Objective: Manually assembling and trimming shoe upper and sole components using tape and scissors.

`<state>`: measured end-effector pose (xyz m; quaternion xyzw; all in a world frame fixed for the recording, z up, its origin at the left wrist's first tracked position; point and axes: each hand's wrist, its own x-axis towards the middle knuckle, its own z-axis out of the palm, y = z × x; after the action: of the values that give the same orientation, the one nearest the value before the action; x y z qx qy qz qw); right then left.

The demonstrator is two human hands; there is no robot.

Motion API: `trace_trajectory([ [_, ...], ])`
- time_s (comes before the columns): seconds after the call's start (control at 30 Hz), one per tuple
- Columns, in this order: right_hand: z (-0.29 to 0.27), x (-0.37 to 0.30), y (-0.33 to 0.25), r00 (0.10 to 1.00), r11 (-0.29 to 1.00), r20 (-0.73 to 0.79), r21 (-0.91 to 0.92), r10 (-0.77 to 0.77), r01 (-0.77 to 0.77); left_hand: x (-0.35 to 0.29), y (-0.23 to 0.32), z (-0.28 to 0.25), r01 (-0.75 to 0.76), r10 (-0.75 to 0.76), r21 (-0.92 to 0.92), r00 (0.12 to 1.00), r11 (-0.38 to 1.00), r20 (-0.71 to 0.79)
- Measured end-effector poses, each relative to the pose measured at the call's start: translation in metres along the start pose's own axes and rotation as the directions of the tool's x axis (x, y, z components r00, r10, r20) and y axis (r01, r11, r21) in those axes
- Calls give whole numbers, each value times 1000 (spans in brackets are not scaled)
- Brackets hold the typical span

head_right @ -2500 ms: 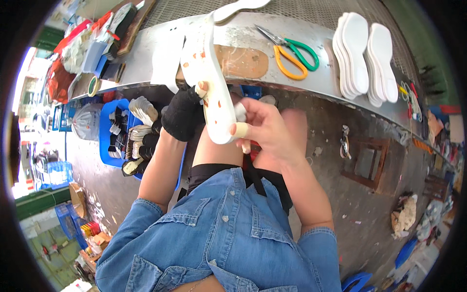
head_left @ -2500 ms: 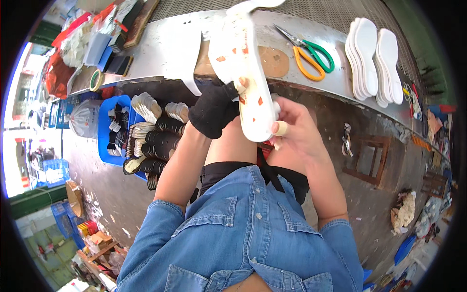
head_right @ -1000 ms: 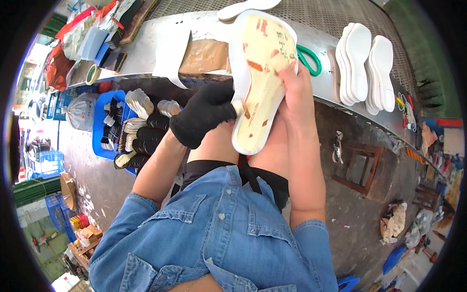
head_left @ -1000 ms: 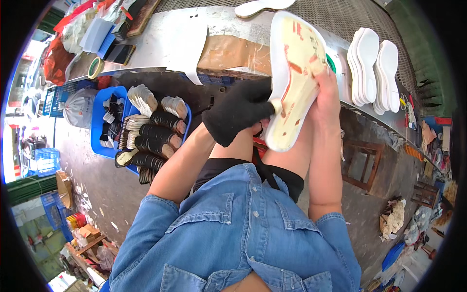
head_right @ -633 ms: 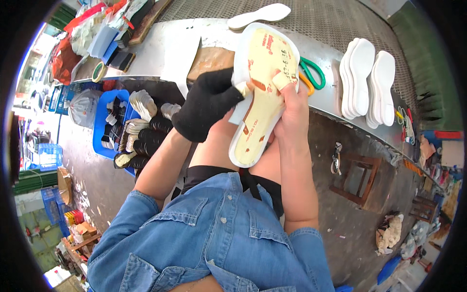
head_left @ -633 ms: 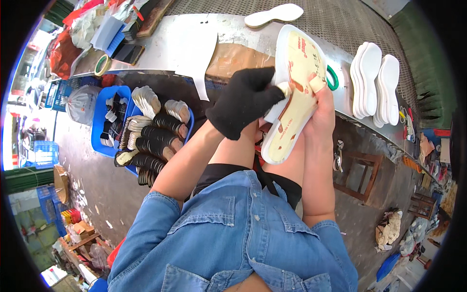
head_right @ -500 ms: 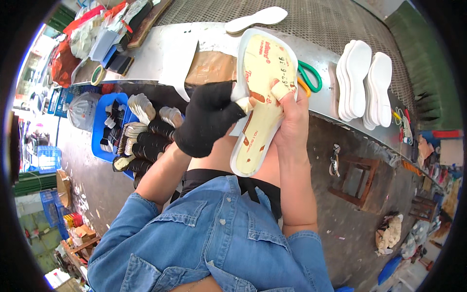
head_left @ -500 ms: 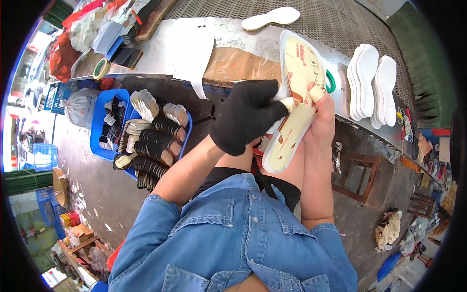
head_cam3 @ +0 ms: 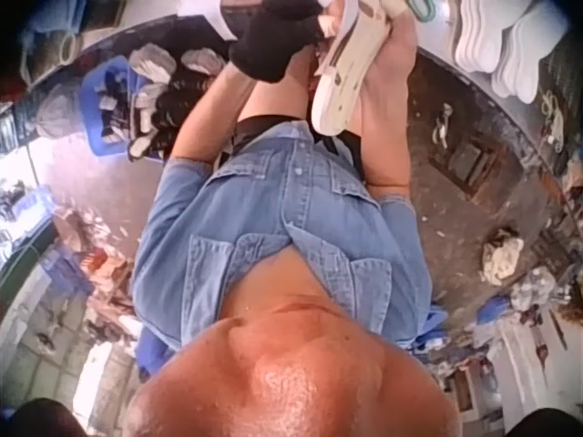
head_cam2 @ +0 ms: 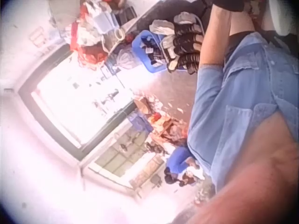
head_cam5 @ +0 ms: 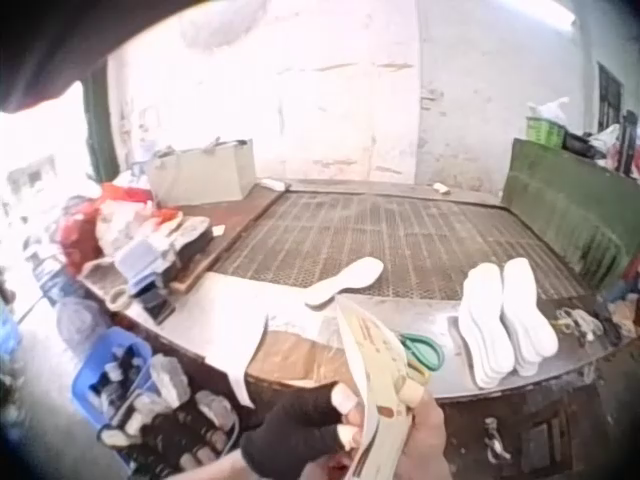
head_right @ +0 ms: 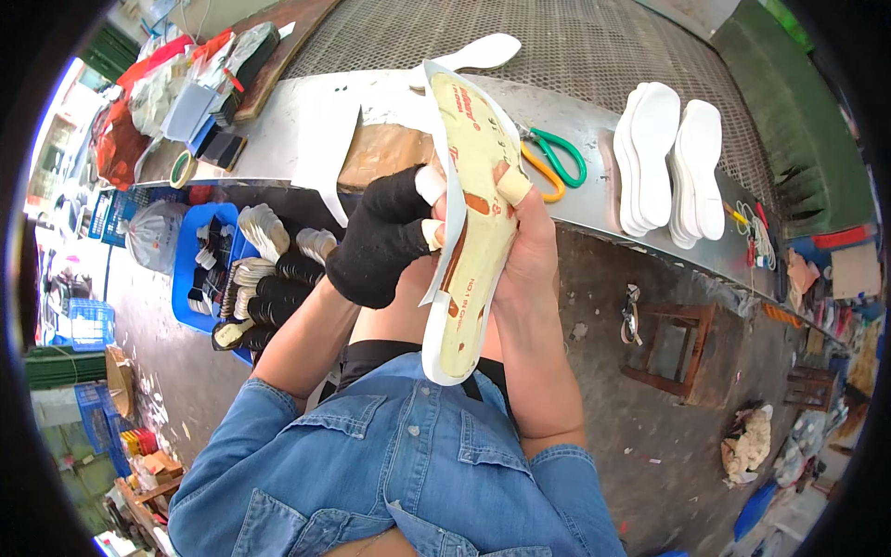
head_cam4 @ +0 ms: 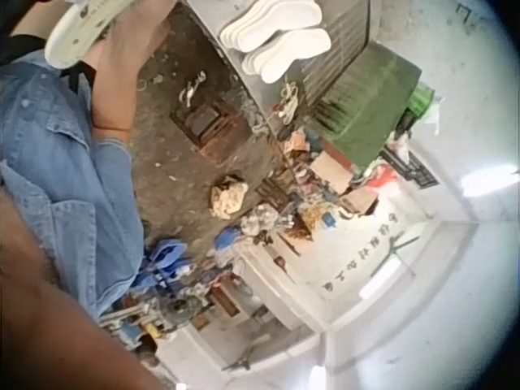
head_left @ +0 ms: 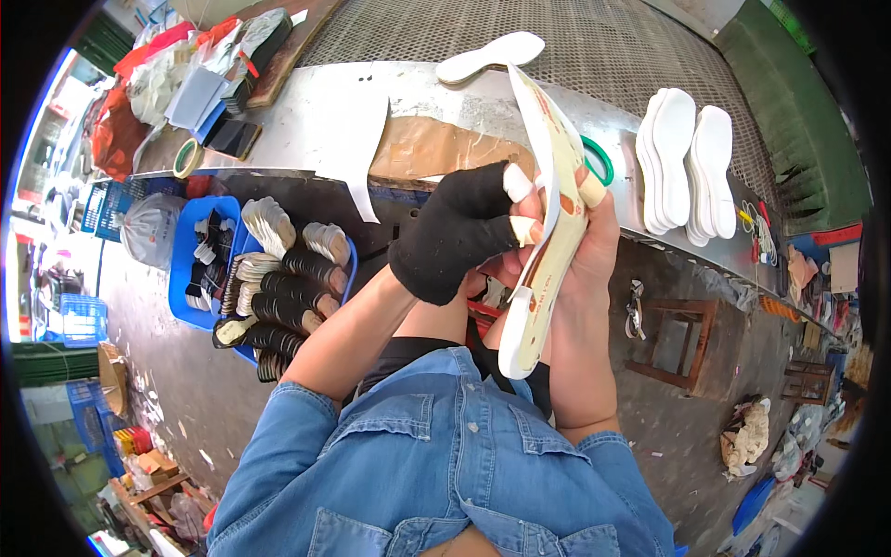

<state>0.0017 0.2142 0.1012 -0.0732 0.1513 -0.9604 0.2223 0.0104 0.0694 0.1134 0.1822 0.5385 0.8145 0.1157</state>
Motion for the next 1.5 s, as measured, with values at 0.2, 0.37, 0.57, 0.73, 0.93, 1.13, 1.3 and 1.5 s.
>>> trace_trajectory([
  [0.2,13,-10,0,989,967,-104,-243,-110,82,5,11,1,57,-65,209,997,976,32],
  [0.37,0,4,0,895,749,-187,-629,-405,208,-1,-16,1,-61,96,481,994,875,-48],
  [0.57,-25,19,10,837,639,-105,-698,-537,323,-20,-21,6,35,-20,329,999,944,-50],
  [0.73,-48,33,2,797,104,102,-974,-595,202,-8,-37,3,134,-126,8,945,991,-301],
  [0.93,10,38,16,682,-587,434,-810,-589,8,2,-52,-35,86,377,931,898,355,-226],
  [1.13,-2,49,15,678,-404,375,-906,-632,125,0,-36,-30,172,335,918,894,358,-299],
  [1.3,-3,49,16,791,-159,186,-981,-583,114,-3,-38,-36,128,321,895,904,427,-283],
  [1.5,6,52,1,904,430,-64,-892,-423,138,-3,-20,-32,157,321,926,907,343,-273],
])
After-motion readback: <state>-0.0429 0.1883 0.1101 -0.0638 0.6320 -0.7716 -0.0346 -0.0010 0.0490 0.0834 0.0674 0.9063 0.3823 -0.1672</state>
